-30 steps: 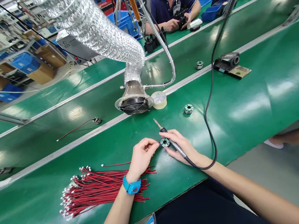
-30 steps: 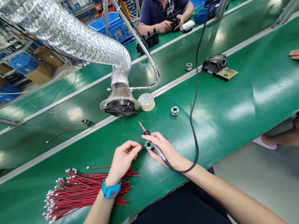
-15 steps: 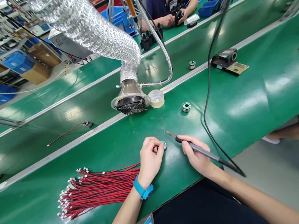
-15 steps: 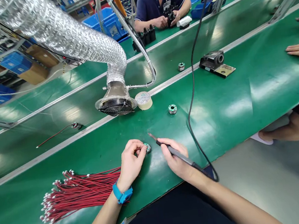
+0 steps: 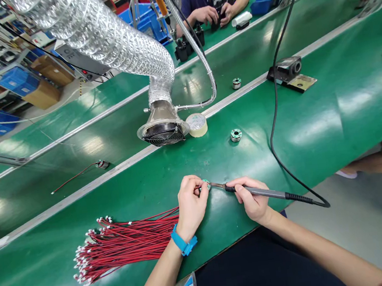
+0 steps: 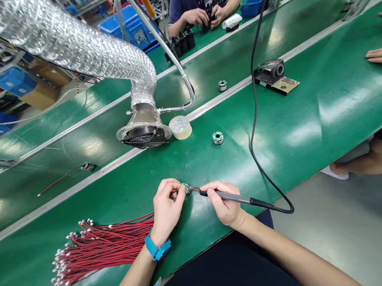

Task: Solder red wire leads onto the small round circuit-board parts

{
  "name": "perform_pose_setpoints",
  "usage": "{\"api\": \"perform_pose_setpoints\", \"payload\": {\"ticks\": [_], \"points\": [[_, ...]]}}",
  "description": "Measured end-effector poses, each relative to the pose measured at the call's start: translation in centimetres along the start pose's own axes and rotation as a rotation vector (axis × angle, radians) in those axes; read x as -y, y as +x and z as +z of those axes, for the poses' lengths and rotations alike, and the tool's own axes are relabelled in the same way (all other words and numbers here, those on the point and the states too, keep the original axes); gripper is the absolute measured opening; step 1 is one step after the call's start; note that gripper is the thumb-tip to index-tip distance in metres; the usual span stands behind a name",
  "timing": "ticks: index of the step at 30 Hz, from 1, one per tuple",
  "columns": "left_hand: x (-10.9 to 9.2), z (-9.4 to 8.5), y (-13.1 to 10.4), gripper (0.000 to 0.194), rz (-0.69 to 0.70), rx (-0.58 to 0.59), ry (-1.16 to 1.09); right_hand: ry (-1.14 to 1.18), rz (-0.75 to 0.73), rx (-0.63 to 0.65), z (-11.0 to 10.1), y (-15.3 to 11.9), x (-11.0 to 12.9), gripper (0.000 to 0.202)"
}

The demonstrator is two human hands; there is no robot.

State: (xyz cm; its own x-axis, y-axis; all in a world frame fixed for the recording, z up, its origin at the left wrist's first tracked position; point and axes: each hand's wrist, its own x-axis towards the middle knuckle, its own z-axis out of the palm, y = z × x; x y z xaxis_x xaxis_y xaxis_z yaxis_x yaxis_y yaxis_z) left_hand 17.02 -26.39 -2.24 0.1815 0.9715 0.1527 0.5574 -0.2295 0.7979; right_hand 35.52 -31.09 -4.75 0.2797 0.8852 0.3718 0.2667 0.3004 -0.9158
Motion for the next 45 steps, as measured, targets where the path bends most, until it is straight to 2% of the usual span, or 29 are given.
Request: {"api": "perform_pose_setpoints", "payload": {"ticks": [8,22,28,31,33,35,38,40,43,45], "points": [[-0.1,0.0,0.1,0.017,0.009,-0.016,0.02,0.03,0.039,-0.03,0.2,-0.2,-0.2,0.031],[-0.6,0.1,0.2,0.019,0.005,-0.028,0.042,0.096,0.093,0.013,0.4,0.2,-0.2,0.029],[-0.6,0.1,0.3,0.021,0.004,-0.037,0.06,0.158,0.125,-0.054,0.6,0.2,-0.5,0.032],[-0.6,0.2,0.3,0.02,0.0,-0.035,0.058,0.167,0.121,-0.081,0.2,1.5,-0.7,0.029],[-0.5,0.2,0.3,0.02,0.002,-0.031,0.051,0.1,0.074,-0.083,-0.4,3.8,-1.0,0.027],[-0.4,0.2,0.2,0.021,0.007,-0.031,0.051,-0.037,-0.005,-0.091,-1.3,7.5,-1.6,0.028],[-0.4,0.2,0.3,0.021,0.015,-0.037,0.062,-0.273,-0.124,-0.108,-2.4,15.0,-3.3,0.031],[-0.3,0.2,0.3,0.021,0.016,-0.04,0.066,-0.437,-0.196,-0.064,-2.6,20.4,-5.1,0.03],[-0.3,0.3,0.3,0.02,0.01,-0.039,0.061,-0.611,-0.163,0.067,-1.7,27.2,-8.0,0.046],[-0.2,0.3,0.3,0.02,0.012,-0.037,0.057,-0.653,-0.11,0.15,-0.4,30.4,-9.7,0.056]]}}
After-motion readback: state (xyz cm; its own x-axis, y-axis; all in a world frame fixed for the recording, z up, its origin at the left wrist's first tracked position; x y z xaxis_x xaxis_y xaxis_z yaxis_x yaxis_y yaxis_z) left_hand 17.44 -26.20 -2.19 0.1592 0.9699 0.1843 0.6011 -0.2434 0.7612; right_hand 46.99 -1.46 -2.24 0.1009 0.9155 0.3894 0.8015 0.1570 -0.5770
